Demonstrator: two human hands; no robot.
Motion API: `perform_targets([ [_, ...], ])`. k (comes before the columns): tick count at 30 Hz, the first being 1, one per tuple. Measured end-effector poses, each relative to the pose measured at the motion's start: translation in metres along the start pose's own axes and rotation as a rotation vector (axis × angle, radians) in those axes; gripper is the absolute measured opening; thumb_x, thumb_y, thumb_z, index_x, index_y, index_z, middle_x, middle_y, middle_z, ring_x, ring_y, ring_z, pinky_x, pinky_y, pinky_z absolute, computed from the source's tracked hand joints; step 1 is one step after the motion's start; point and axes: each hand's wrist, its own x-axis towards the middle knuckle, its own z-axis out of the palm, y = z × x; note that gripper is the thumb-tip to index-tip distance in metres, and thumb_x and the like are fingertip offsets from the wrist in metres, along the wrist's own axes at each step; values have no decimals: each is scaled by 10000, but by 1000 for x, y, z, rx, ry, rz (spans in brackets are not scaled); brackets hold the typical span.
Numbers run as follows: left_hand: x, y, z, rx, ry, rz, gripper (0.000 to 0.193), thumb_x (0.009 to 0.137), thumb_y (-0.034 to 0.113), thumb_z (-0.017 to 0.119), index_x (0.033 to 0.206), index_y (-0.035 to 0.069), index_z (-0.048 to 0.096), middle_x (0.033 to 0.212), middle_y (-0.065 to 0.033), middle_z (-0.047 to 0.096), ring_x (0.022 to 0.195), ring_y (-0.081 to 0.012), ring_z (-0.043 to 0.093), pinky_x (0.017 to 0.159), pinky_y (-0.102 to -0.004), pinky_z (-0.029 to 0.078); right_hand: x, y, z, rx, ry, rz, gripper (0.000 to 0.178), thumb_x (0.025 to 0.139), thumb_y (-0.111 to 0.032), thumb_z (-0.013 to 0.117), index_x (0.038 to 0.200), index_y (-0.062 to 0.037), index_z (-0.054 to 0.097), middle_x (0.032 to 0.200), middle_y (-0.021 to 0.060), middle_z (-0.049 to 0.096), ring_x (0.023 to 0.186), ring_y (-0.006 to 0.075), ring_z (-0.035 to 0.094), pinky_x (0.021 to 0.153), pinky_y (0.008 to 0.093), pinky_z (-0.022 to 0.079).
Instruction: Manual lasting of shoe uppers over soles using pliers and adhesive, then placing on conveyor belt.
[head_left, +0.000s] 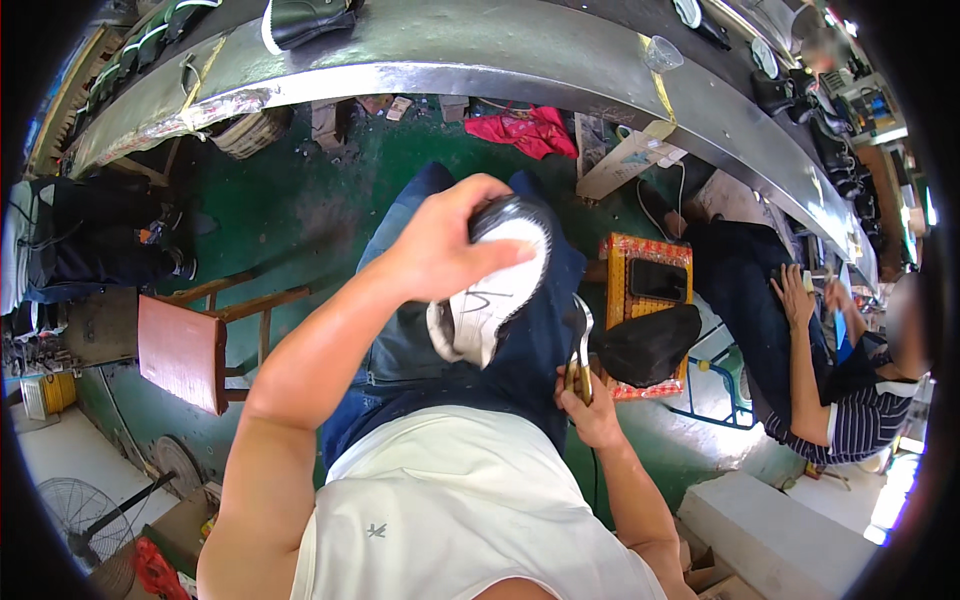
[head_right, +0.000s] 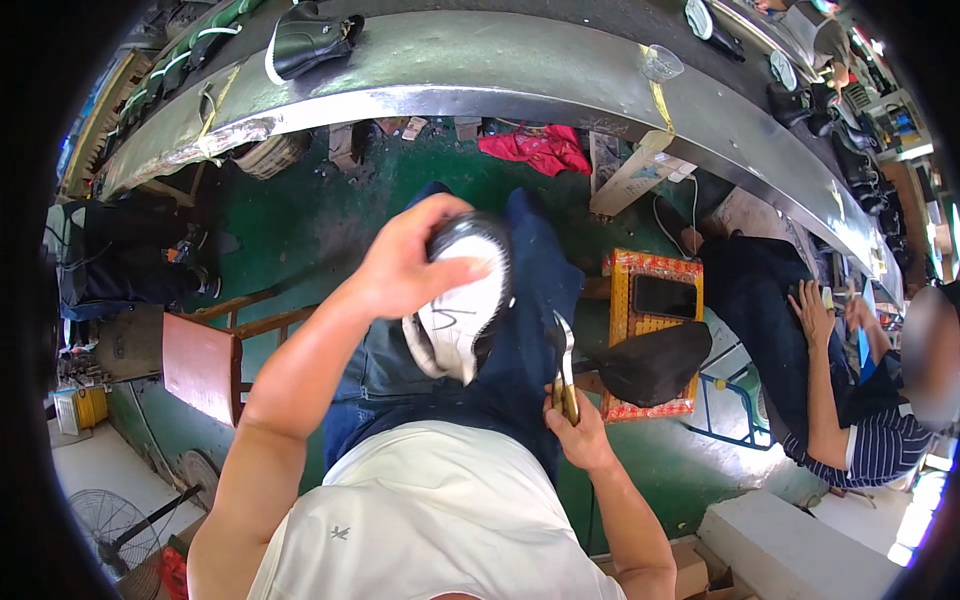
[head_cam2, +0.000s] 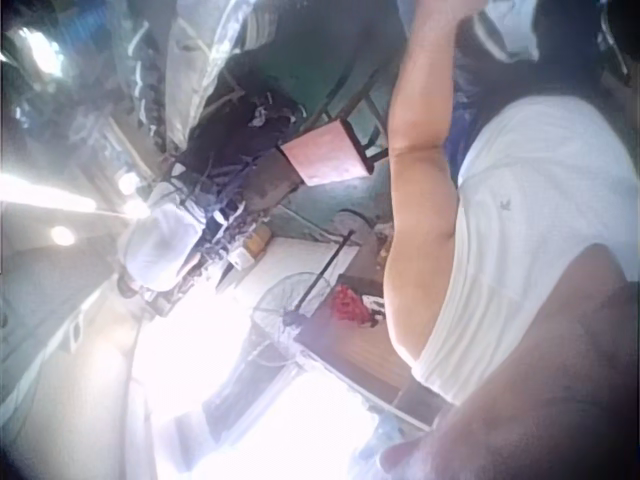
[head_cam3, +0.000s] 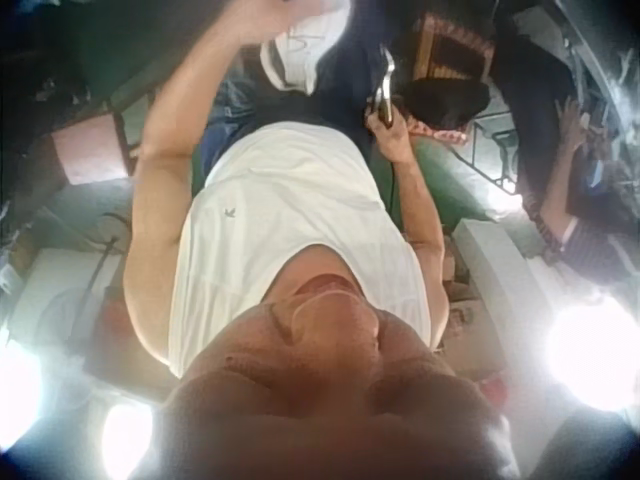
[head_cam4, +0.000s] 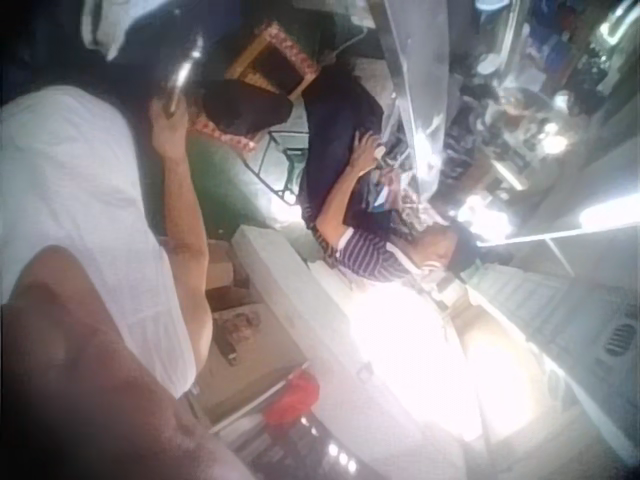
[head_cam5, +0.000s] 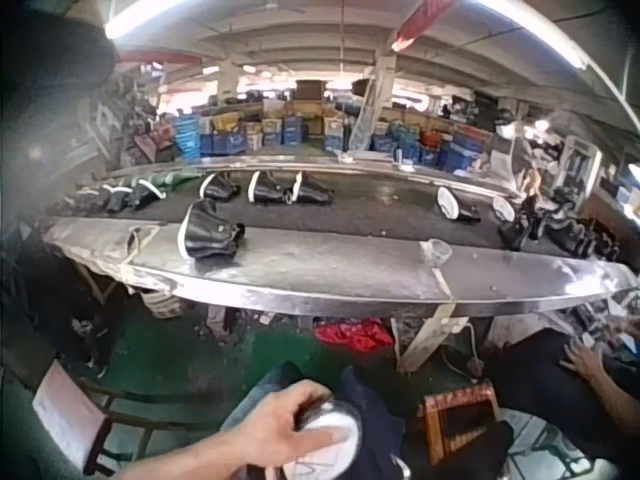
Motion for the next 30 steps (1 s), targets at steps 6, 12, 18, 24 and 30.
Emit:
perform_targets([
  [6, 6, -116, 62, 47, -293, -410, 647, 868, 316, 794, 1327, -82, 571, 1214, -209, 684, 1081, -264, 669, 946, -378, 521, -7, -28, 4, -245, -8, 185, 257, 995, -171, 602, 1147, 32, 639, 845, 70, 694, 715, 120, 651, 672, 283, 512],
  [12, -93, -68, 59, 232, -29, -200, 455, 908, 152, 685, 1336, 33, 591, 1128, -215, 663, 1050, -421, 647, 931, -451, 521, 2, -75, 1, -604, -177, 201, 339, 971, -183, 621, 1245, 17, 630, 947, 166, 731, 860, 277, 719, 808, 377, 547],
  [18, -100, -68, 77, 423, 234, 252, 285, 798, -22, 730, 1078, 30, 720, 987, -125, 665, 831, -287, 676, 683, -352, 562, 18, -93, -5, -805, -237, -31, 485, 949, -156, 635, 1371, 63, 536, 1268, 306, 624, 1201, 449, 604, 1042, 445, 475],
  [24, -101, -70, 80, 400, 209, 280, 276, 750, 12, 742, 1024, 31, 714, 931, -93, 643, 876, -280, 670, 718, -371, 570, 32, -111, -5, -1033, -289, -190, 577, 926, -135, 643, 1425, 87, 456, 1333, 325, 578, 1248, 467, 565, 1084, 471, 449],
  [30, -103, -76, 79, 246, 201, 234, 272, 845, 39, 707, 1112, -1, 676, 1035, -146, 663, 980, -332, 669, 794, -382, 564, 59, -176, 12, -1237, -403, 51, 365, 932, -151, 627, 1200, 89, 562, 1044, 309, 663, 1008, 474, 645, 897, 514, 510],
])
